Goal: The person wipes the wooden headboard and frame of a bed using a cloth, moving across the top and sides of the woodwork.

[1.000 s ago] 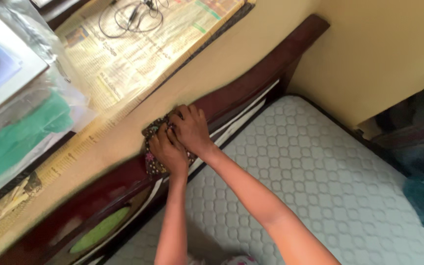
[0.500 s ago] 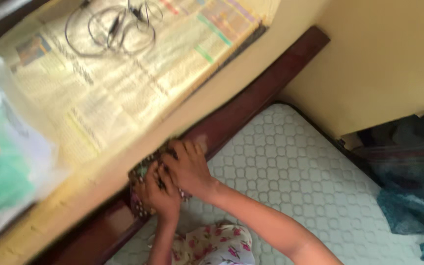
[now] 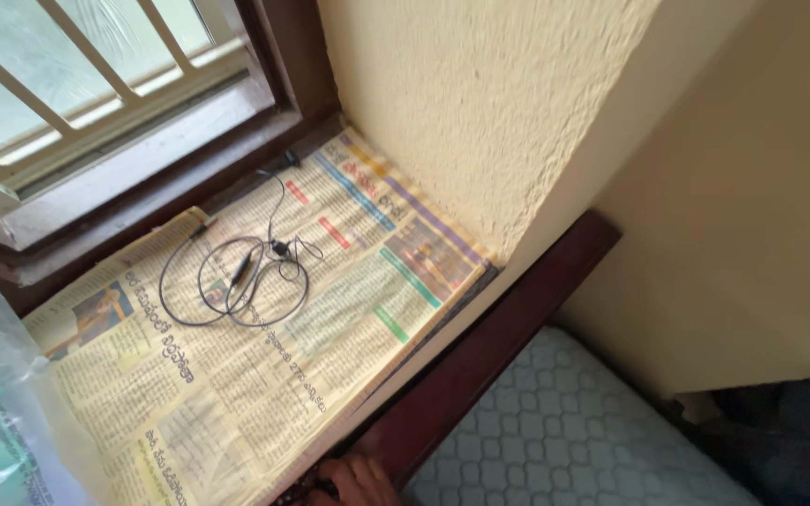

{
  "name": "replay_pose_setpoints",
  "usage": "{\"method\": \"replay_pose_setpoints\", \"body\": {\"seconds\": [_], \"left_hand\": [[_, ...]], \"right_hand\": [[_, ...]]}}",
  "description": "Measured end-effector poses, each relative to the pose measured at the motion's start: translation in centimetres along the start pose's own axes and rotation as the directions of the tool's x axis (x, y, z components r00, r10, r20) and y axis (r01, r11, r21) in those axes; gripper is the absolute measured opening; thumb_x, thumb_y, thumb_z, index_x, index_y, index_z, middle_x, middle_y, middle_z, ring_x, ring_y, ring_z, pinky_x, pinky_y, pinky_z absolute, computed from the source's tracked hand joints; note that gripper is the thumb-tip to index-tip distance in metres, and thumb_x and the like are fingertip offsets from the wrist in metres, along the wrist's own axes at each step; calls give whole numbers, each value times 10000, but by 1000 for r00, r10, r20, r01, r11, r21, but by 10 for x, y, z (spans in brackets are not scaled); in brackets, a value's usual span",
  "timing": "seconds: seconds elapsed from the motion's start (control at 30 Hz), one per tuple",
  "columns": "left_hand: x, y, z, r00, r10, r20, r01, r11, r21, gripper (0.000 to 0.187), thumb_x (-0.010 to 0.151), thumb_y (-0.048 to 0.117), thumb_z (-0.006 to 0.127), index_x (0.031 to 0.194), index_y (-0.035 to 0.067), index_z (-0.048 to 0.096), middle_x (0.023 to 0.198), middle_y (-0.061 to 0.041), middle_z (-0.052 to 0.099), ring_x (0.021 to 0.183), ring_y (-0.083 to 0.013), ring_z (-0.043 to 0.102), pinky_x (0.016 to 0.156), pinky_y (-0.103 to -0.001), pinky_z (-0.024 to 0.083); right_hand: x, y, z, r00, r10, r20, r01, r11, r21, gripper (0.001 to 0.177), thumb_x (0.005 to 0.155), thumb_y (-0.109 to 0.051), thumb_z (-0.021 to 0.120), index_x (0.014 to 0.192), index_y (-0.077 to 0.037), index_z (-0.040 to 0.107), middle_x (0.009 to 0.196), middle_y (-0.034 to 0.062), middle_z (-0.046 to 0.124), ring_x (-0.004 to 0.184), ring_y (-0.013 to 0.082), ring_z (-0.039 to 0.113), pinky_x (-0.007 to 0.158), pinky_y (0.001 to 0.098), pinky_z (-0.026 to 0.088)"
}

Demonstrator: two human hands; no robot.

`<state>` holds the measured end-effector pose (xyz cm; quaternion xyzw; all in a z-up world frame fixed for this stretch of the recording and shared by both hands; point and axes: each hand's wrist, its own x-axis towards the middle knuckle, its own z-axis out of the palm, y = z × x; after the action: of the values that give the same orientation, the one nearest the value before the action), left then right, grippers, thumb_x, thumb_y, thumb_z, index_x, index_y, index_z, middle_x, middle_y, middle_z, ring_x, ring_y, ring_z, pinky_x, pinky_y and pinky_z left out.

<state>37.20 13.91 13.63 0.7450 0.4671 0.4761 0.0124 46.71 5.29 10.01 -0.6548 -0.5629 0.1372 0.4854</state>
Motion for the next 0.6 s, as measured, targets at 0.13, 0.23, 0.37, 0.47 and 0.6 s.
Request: {"method": "replay_pose_setpoints", "body": {"seconds": [0.13, 0.23, 0.37, 0.47, 0.6], "left_hand": [[-21, -9, -21, 1000, -14, -5, 15, 999, 32, 321, 1105, 283, 540, 1084, -7, 675, 1041, -233, 696, 922, -413, 666, 926, -504, 527], [-35, -11, -28, 999, 24, -43, -21, 998, 57, 324, 1122, 282, 539, 1083, -11, 671, 1039, -236, 693, 910, -410, 663, 902, -500, 533], [-62, 5, -44, 993, 51, -110, -40, 994, 104, 331, 1144, 282, 536, 1082, -16, 666, 1038, -240, 689, 893, -404, 659, 871, -494, 542], [-57, 48, -47, 990, 19, -139, -1, 992, 127, 337, 1161, 282, 534, 1081, -19, 662, 1036, -243, 686, 880, -401, 656, 847, -490, 548], [-38, 118, -15, 985, -156, -74, 173, 924, 342, 389, 1162, 284, 524, 1024, -21, 721, 978, -251, 704, 765, -404, 637, 721, -479, 519]], "right_hand": [[0, -19, -21, 947, -318, 38, 318, 924, -213, 119, 840, -223, 740, 867, -111, 712, 1109, 88, 661, 987, 266, 657, 828, 466, 547], [22, -34, -40, 932, -360, 32, 361, 921, -147, 171, 870, -267, 747, 912, -101, 736, 1114, 142, 632, 987, 301, 630, 855, 509, 535], [36, -48, -63, 896, -442, 41, 443, 897, -4, 207, 877, -254, 768, 957, -67, 730, 1161, 180, 631, 1029, 350, 591, 860, 497, 495], [40, -38, -77, 851, -473, 230, 474, 879, 56, 232, 826, -175, 717, 1035, -82, 756, 1238, 167, 643, 1109, 361, 573, 895, 472, 458], [64, -4, -101, 855, -500, 139, 471, 860, 194, 182, 818, -152, 736, 968, -50, 723, 1140, 170, 651, 1073, 359, 602, 923, 484, 497]]}}
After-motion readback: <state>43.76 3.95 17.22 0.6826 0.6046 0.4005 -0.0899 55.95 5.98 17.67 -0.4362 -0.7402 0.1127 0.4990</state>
